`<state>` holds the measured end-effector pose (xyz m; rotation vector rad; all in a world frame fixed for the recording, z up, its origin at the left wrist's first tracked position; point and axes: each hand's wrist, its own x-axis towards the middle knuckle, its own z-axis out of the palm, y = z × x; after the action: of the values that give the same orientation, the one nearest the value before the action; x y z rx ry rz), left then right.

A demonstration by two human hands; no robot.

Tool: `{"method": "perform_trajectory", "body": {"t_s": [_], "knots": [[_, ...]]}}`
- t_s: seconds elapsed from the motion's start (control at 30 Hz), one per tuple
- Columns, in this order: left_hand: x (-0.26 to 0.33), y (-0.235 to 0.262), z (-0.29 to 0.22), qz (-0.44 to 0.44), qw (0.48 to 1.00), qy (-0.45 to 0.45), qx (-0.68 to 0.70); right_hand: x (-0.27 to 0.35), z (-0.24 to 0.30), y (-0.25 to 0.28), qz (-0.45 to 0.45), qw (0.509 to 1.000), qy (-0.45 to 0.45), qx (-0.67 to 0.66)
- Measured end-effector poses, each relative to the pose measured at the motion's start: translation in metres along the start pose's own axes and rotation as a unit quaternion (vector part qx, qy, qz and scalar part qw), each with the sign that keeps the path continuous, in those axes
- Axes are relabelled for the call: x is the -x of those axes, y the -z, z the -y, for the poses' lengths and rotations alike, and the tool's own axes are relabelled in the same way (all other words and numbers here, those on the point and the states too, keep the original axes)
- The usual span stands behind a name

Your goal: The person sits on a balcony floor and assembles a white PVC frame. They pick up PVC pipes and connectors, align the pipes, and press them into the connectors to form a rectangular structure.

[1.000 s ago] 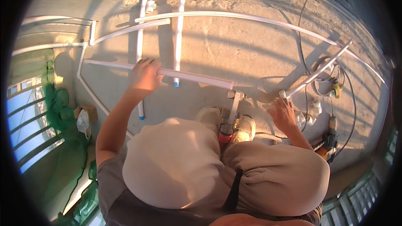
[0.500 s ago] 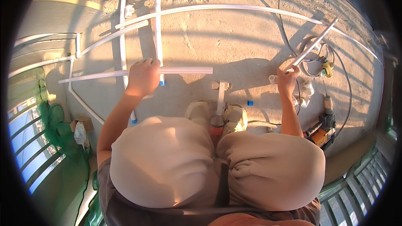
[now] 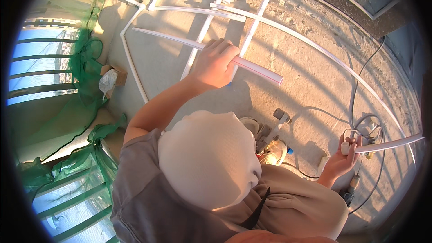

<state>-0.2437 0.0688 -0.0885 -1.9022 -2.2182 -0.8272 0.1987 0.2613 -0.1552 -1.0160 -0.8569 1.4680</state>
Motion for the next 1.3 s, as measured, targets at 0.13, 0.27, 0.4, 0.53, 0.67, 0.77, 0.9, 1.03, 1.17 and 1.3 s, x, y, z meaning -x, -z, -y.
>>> {"method": "perform_trajectory", "body": {"t_s": [0.13,0.27,0.4,0.53,0.67,0.77,0.9,1.03,1.17,1.3], "knots": [[-0.012,0.014,-0.015,0.010,0.999,-0.017,0.036,0.005,-0.001,-0.022,0.151,0.981,-0.113,0.044],[-0.029,0.011,-0.026,0.016,0.995,-0.026,0.092,-0.002,0.021,-0.039,0.161,0.984,0.070,0.012],[-0.041,0.004,-0.040,0.115,0.982,-0.010,0.147,-0.004,0.041,-0.054,0.173,0.977,-0.072,0.100],[-0.043,-0.010,-0.049,0.245,0.947,0.015,0.209,0.001,0.033,-0.061,0.188,0.975,-0.066,0.100],[-0.043,-0.020,-0.047,0.361,0.902,0.062,0.227,0.007,0.024,-0.055,0.206,0.971,0.001,0.119],[-0.043,-0.022,-0.042,0.416,0.871,0.089,0.247,0.010,0.023,-0.048,0.214,0.967,0.012,0.139],[-0.042,-0.024,-0.037,0.430,0.867,0.080,0.240,0.014,0.022,-0.045,0.185,0.962,-0.021,0.199],[-0.047,-0.017,-0.035,0.417,0.874,0.059,0.243,0.013,0.021,-0.046,0.204,0.964,-0.003,0.170],[-0.055,-0.007,-0.034,0.404,0.872,0.099,0.257,0.011,0.020,-0.044,0.242,0.956,-0.009,0.163],[-0.063,0.000,-0.034,0.351,0.877,0.141,0.296,0.014,0.021,-0.043,0.230,0.956,-0.035,0.176]]}}
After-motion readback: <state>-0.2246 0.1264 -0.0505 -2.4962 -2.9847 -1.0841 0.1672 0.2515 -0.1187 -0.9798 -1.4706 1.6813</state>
